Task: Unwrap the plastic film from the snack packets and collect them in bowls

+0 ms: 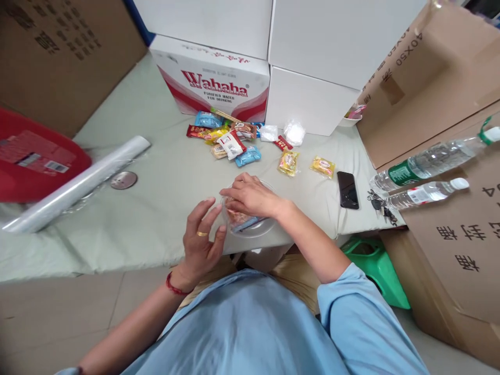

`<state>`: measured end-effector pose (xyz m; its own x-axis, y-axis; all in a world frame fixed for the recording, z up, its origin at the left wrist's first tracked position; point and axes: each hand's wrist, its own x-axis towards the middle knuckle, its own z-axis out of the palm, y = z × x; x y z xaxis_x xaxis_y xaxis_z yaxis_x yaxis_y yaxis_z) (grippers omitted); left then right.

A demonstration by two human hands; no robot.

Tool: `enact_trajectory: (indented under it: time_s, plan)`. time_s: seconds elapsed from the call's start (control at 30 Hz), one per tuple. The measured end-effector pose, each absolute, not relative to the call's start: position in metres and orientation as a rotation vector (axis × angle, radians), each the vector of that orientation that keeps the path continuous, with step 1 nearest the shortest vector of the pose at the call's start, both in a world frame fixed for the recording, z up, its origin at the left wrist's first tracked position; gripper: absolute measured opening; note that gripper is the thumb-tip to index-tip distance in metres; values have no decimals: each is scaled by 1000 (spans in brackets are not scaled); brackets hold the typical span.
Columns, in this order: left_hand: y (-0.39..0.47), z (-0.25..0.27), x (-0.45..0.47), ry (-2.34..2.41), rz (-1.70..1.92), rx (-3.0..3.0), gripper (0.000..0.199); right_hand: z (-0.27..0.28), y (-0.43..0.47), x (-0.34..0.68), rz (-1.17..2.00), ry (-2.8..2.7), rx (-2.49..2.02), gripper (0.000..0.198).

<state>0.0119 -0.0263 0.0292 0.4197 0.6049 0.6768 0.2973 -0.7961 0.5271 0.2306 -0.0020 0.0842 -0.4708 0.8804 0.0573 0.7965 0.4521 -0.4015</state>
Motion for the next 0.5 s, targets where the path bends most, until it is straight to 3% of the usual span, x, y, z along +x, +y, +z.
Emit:
enact_trajectory:
  time_s: [0.2,0.37,0.5]
  plan:
    - [-24,16,27,601,1032,2618,60,68,-12,245,252,-1983,-1446,37]
    - [-22,3,29,582,1072,2625,55,49,-10,334,130,-1055,-2035,43]
    - [-21,-5,31,561,1163,2583,60,29,13,387,232,-728,-2466,56]
